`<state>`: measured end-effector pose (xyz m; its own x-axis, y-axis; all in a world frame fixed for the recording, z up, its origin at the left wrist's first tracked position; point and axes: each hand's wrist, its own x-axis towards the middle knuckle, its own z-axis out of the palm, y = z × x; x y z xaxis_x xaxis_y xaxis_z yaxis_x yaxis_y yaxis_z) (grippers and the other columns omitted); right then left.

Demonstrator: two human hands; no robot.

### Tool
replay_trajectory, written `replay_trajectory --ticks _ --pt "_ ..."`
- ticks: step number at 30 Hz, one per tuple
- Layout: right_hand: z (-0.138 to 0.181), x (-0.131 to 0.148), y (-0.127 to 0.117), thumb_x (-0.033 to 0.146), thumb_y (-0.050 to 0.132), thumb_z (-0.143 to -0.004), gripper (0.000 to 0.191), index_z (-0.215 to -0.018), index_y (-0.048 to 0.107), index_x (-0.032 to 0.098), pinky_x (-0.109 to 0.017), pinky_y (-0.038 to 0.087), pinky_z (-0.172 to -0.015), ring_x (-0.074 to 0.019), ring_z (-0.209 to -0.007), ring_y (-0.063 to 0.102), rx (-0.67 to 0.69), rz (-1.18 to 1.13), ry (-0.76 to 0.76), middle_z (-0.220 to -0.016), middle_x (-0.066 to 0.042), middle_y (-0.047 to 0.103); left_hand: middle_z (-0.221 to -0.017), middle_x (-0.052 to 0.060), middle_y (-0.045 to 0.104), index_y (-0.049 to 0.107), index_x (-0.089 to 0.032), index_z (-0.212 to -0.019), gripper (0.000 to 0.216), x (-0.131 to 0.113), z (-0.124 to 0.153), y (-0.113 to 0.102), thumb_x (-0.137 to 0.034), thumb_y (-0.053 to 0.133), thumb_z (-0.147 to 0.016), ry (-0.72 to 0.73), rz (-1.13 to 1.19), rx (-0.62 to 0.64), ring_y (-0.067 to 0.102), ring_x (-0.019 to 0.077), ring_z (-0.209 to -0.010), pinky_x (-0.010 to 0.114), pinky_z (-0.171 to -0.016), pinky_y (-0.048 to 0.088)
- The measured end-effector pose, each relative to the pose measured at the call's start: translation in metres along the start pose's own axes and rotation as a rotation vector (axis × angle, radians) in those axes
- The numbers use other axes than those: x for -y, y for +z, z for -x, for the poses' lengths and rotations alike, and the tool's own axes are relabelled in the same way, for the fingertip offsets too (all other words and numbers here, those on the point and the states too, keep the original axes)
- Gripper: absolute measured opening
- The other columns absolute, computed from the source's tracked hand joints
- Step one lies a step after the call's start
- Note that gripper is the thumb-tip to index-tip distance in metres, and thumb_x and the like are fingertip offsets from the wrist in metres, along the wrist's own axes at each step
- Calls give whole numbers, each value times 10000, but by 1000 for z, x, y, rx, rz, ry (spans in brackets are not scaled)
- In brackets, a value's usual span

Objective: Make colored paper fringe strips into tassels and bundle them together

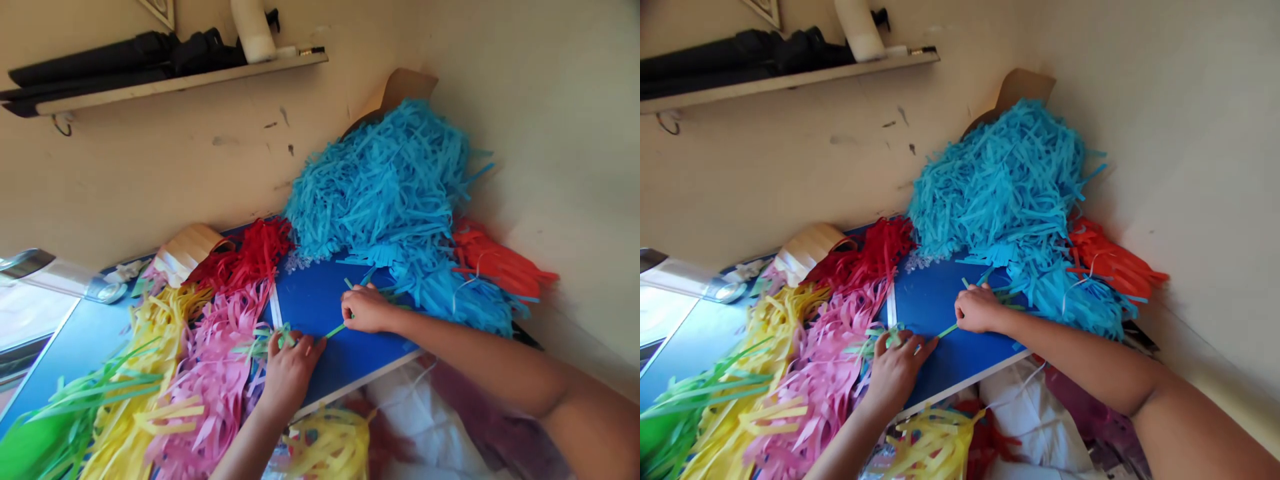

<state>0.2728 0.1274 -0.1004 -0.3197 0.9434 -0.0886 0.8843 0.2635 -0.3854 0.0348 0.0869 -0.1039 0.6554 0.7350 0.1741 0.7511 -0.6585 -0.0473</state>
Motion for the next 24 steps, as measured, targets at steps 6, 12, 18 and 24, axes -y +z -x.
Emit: replay_trajectory --ticks 6,12,18,24 --pt "15 15 11 213 605 -913 97 -949 696 217 -453 243 -993 -234 -1070 541 -137 220 -503 -1026 -44 710 -937 2 726 711 -330 -1059 305 0 -2 6 -117 623 -859 83 39 -82 602 252 -948 492 -987 299" --pt "0 17 36 98 459 -938 275 -747 649 153 -399 320 -789 -180 -678 512 -260 473 -802 -730 -56 652 -738 -28 684 676 -237 -736 176 -10 -9 15 -153 622 -881 21 128 -239 609 194 -845 467 -1038 276" --pt "-9 17 41 166 514 -913 217 -726 624 155 -373 326 -742 -174 -670 538 -311 441 -732 -720 -43 648 -682 -31 657 624 -215 -704 164 -10 -13 26 -143 641 -851 -5 103 -359 594 175 -738 446 -988 313" --pt "27 47 1 256 516 -938 244 -823 717 182 -351 360 -837 -171 -803 621 -203 -201 -416 -845 -39 725 -718 -54 707 635 -222 -772 156 -13 1 -14 -98 611 -863 29 113 -612 632 138 -745 428 -1026 288"
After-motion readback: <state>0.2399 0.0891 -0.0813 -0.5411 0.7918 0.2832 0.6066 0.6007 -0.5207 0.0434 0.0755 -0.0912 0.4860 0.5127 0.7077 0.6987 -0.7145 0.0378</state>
